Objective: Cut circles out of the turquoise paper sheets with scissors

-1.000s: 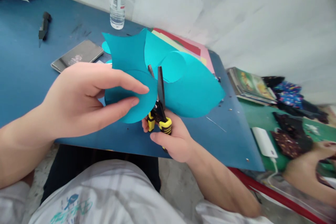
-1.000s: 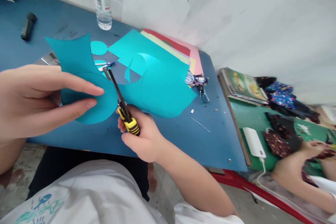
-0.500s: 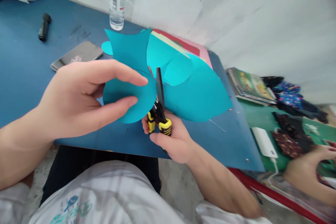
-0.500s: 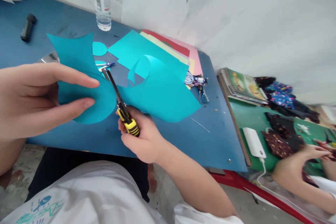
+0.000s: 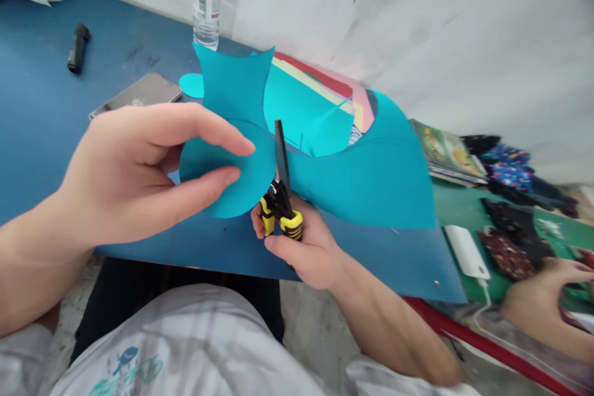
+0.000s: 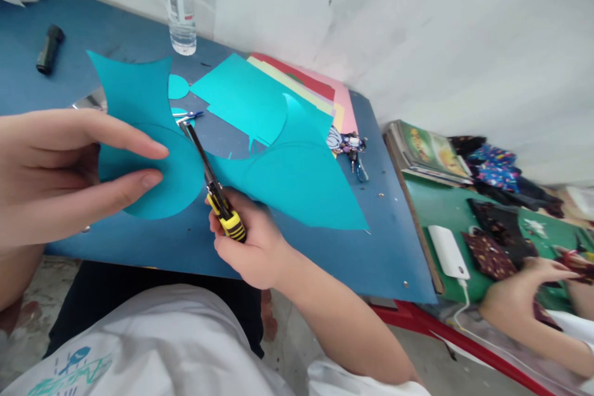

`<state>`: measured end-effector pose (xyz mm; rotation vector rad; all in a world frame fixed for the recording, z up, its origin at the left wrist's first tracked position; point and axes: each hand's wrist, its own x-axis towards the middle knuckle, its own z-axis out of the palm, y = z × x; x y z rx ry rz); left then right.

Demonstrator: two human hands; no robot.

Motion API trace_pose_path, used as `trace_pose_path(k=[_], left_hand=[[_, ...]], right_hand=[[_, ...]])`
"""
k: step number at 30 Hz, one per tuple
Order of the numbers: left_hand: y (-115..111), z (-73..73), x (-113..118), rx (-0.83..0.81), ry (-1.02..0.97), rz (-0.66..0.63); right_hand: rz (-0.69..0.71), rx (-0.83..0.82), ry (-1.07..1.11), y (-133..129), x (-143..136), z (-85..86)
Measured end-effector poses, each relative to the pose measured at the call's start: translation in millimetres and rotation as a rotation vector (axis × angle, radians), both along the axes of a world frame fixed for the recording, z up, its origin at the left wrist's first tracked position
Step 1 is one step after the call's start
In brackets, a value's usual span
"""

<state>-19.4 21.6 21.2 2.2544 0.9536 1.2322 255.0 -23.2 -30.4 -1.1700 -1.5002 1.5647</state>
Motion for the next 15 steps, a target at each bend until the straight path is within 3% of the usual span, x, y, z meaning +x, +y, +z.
trace_pose_path(k=[4,8,15], left_hand=[[-4.1,2.1,2.5,-0.024,-0.015,0.098],[-0.4,-0.1,-1.7,0.005,0.026,0.009],[7.4,-4.3,-1.4,0.029,0.020,-0.005]], right_hand=[[-0.004,-0.013,-0.002,0.6,-0.2,0.8],[0.005,-0.004,0.014,0.5,-0.2,0.1],[0.017,-0.006,0.049,-0.7,1.8,-2.9]])
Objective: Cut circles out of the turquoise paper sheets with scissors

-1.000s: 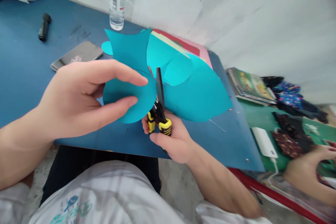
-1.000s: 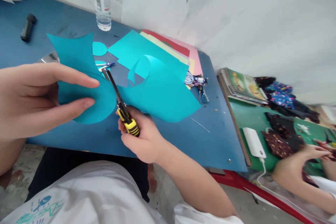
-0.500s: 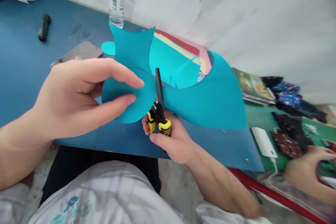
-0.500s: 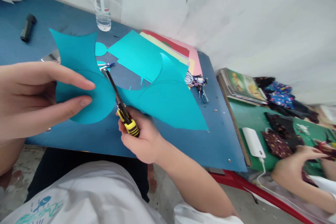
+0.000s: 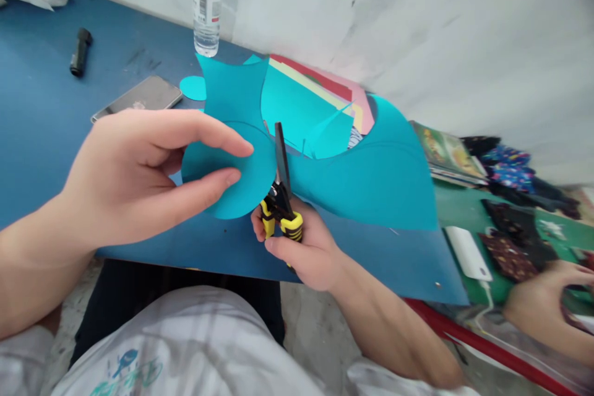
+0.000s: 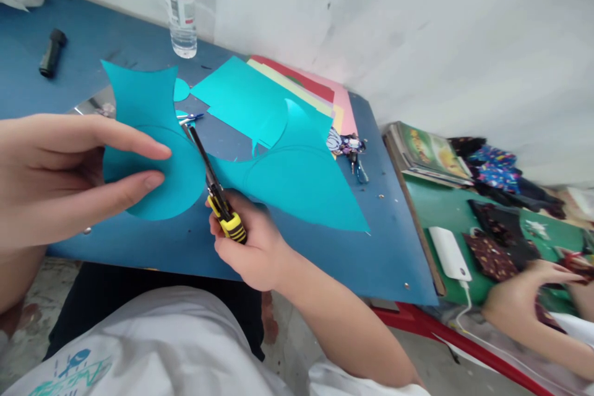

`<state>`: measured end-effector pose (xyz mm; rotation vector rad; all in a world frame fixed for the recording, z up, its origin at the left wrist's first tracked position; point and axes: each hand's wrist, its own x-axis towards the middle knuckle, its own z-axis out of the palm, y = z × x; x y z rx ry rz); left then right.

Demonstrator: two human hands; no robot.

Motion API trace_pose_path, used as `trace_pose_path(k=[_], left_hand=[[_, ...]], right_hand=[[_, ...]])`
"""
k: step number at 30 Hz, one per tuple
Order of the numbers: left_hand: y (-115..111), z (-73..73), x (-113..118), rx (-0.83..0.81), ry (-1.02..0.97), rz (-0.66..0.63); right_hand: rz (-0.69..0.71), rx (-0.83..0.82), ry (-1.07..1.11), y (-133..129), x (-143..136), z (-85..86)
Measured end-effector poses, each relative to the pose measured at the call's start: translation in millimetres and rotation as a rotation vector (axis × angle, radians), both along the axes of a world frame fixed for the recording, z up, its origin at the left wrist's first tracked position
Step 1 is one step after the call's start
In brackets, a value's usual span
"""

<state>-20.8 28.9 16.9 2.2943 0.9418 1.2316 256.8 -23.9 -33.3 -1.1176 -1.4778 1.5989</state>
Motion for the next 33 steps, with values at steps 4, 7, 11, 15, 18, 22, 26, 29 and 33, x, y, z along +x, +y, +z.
trace_pose_path(k=[4,7,11,15,18,22,26,29,33], left_hand=[[0.9,-1.4,2.8,0.041,-0.089,-0.027],[-2.8,-0.2,0.9,-0.007,-0.014,0.031],[-6.3,1.9,-3.2,-0.016,0.005,0.032],[-4.8,1.7,-3.1,-0.021,-0.023,0.028],[-3.3,1.2,-1.2,-0.025,-0.021,0.033],[-3.4,1.1,-1.5,-0.019,-0.009,0.047],[-4.2,0.6,-3.0,-0.026,-0.034,0.059],[-3.2,0.2,-2.3,-0.048,-0.065,0.047],[-2.0,0.1,-0.6,-0.062,-0.076,0.054]], right_hand=[[0.000,-0.007,0.003,-0.3,0.9,-2.4],[-0.006,-0.007,0.006,-0.3,0.4,-3.5],[-0.012,-0.019,0.005,-0.5,-0.2,-3.8],[-0.033,-0.023,-0.004,-1.1,-0.5,-4.1],[-0.039,-0.040,0.004,-1.7,-1.3,-5.3],[-0.062,-0.079,0.042,-3.0,-2.1,-6.8],[-0.077,-0.115,0.044,-3.9,-1.6,-6.2],[-0.080,-0.124,0.045,-3.9,-1.4,-5.9],[-0.085,-0.127,0.052,-4.1,-1.8,-6.9]])
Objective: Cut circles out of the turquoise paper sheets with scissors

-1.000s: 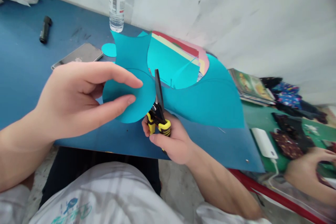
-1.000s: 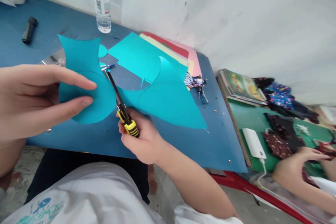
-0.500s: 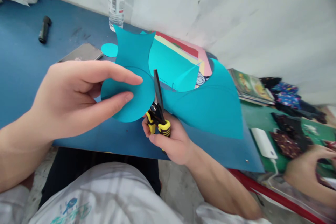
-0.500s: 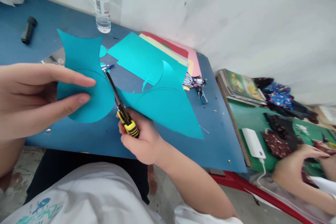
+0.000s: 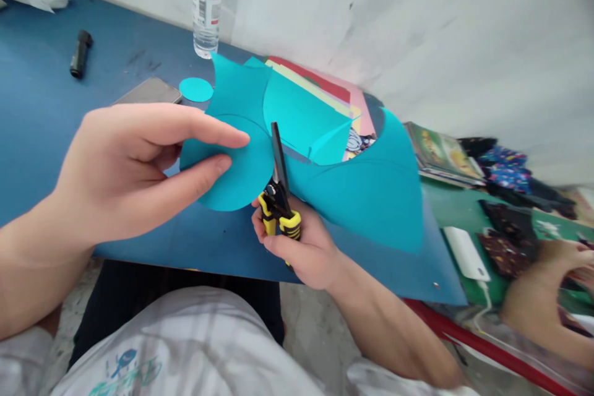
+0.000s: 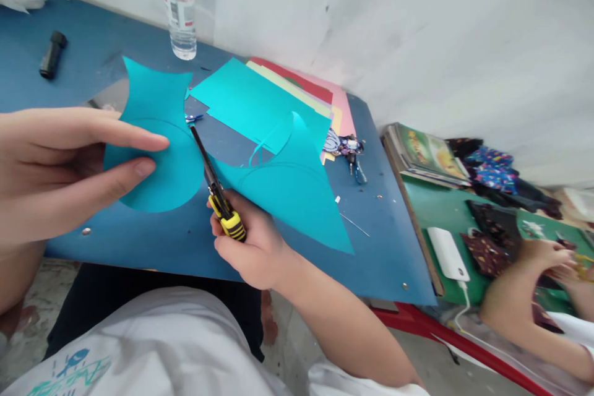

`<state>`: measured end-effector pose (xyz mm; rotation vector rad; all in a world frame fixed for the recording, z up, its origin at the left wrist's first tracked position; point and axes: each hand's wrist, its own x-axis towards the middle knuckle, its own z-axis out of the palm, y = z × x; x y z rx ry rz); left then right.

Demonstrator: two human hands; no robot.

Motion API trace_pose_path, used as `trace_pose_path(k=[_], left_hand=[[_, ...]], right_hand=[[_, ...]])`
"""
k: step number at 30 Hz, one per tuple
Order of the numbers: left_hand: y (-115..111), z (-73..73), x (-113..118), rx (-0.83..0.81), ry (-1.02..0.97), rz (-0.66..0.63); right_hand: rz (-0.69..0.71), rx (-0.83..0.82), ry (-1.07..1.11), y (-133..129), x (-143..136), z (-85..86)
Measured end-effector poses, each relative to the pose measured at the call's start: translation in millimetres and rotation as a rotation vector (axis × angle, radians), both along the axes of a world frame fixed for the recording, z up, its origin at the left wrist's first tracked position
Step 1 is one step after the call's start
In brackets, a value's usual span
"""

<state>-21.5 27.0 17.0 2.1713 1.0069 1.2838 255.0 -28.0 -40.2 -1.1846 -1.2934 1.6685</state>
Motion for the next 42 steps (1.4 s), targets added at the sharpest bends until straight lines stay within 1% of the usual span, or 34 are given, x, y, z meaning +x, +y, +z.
trace_pose_path(k=[5,9,12,15,17,21,25,29,34,38,42], left_hand=[[-2.5,0.0,-0.5,-0.023,0.011,0.000],[-3.6,0.9,-0.8,0.007,0.012,0.005],[1.0,-0.2,3.5,0.098,-0.005,-0.042],[9.1,-4.8,11.9,0.236,-0.085,-0.115],[13.4,-9.1,17.5,0.289,-0.136,-0.123],[15.8,-15.1,24.1,0.351,-0.186,-0.110],[16.1,-15.8,26.0,0.369,-0.203,-0.107],[16.5,-15.1,24.9,0.352,-0.191,-0.162],[13.9,-14.0,21.7,0.304,-0.141,-0.211],[14.6,-13.9,21.7,0.353,-0.111,-0.206],[17.9,-15.7,23.1,0.436,-0.069,-0.199]], right_hand=[[-0.023,-0.011,-0.006,-2.3,-0.4,0.3],[-0.012,0.012,-0.026,-1.8,0.1,1.1],[0.005,0.042,-0.026,0.5,0.3,0.9],[0.013,0.052,-0.015,1.8,-0.2,0.2],[0.014,0.056,-0.003,1.8,-0.6,-0.6],[0.019,0.084,-0.018,1.6,-1.0,-2.8],[0.028,0.093,-0.035,1.8,-1.3,-3.6],[0.033,0.098,-0.042,1.9,-1.8,-1.6],[0.062,0.177,-0.091,3.7,-2.3,3.6],[0.095,0.228,-0.116,5.0,-1.3,5.7],[0.099,0.238,-0.112,5.1,-0.6,2.5]])
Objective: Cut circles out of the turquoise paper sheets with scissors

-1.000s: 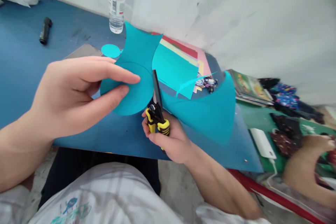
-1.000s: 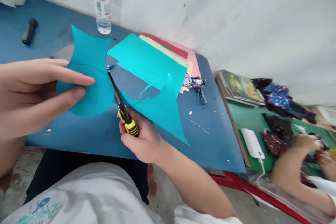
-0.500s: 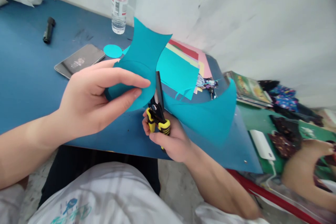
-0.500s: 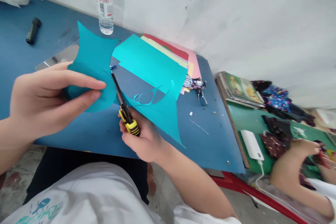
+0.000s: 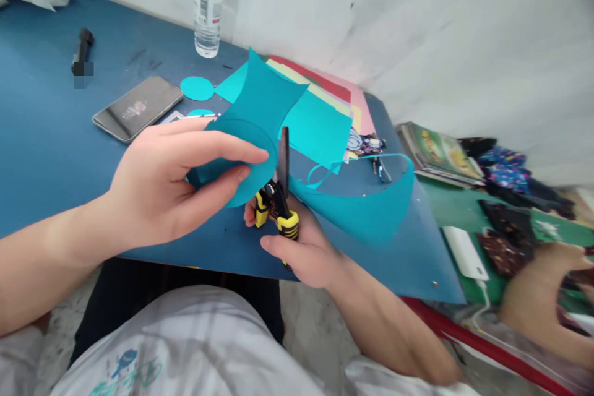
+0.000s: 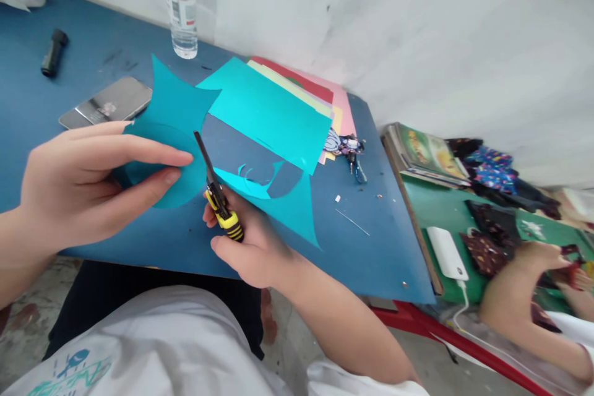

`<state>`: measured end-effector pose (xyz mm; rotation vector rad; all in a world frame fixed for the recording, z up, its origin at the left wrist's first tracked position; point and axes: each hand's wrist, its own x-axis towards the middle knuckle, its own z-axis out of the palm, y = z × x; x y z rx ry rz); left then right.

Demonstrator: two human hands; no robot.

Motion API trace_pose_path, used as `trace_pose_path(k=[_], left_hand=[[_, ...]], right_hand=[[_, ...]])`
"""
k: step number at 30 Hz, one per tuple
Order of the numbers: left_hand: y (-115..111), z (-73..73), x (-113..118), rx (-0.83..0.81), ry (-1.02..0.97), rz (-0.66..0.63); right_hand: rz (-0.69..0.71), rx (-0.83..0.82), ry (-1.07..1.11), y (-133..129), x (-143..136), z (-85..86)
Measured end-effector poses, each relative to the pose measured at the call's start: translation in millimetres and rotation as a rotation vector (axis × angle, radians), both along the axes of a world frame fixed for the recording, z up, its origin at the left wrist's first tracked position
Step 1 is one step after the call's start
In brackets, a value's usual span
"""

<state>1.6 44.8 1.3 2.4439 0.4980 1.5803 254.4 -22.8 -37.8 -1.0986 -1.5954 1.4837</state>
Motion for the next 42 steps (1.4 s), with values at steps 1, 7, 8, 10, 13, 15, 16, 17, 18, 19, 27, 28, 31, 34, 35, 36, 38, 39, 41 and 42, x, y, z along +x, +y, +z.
trace_pose_path(k=[1,7,8,10,13,15,16,17,18,19,27,28,31,34,35,36,38,39,41,42], left_hand=[[0.8,-0.5,0.2,0.014,0.007,0.006],[-1.6,-1.0,-0.1,0.026,0.045,0.014],[-4.4,0.0,-0.5,0.018,0.055,0.015],[-11.9,3.2,-1.7,-0.029,0.090,0.055],[-22.6,7.8,-4.2,-0.122,0.169,0.135],[-24.6,8.4,-5.5,-0.149,0.197,0.156],[-23.9,7.8,-5.9,-0.144,0.196,0.148],[-22.4,7.0,-6.0,-0.135,0.193,0.137],[-20.7,6.3,-5.9,-0.124,0.192,0.126],[-19.1,5.9,-5.7,-0.119,0.196,0.118],[-21.6,9.0,-6.5,-0.183,0.206,0.125],[-22.1,8.8,-7.0,-0.183,0.189,0.109],[-25.6,9.4,-8.0,-0.204,0.161,0.099],[-31.9,12.5,-7.5,-0.260,0.163,0.161],[-33.6,13.5,-7.1,-0.267,0.157,0.170],[-34.7,14.4,-6.4,-0.270,0.149,0.170],[-34.9,15.9,-5.0,-0.272,0.127,0.162],[-34.2,16.5,-4.1,-0.271,0.113,0.155],[-32.4,17.8,-2.6,-0.268,0.084,0.140],[-31.6,18.5,-1.9,-0.267,0.070,0.134]], right_hand=[[-0.003,0.001,0.000,0.0,-0.2,-1.3],[-0.035,0.055,-0.010,0.8,-4.0,-4.0],[-0.041,0.071,-0.026,0.8,-4.7,-3.0],[-0.054,0.095,-0.060,0.4,-6.0,-0.3],[-0.063,0.092,-0.069,-0.8,-7.2,3.0],[-0.074,0.080,-0.066,-1.5,-7.5,3.3],[-0.080,0.077,-0.067,-1.8,-7.6,3.0],[-0.083,0.076,-0.070,-1.9,-7.7,2.5],[-0.082,0.077,-0.072,-2.0,-7.8,2.0],[-0.080,0.077,-0.071,-2.0,-7.8,1.6],[-0.097,0.119,-0.115,-0.9,-8.8,4.3],[-0.103,0.142,-0.121,-0.8,-8.9,4.3],[-0.116,0.172,-0.129,-1.1,-9.1,3.2],[-0.115,0.152,-0.135,-1.6,-8.6,1.7],[-0.110,0.151,-0.133,-1.7,-8.3,1.1],[-0.105,0.154,-0.129,-1.7,-7.9,0.6],[-0.098,0.161,-0.125,-1.7,-7.1,-0.6],[-0.095,0.159,-0.125,-1.6,-6.9,-1.1],[-0.094,0.153,-0.121,-1.3,-6.7,-1.8],[-0.094,0.152,-0.114,-1.3,-6.7,-2.0]])
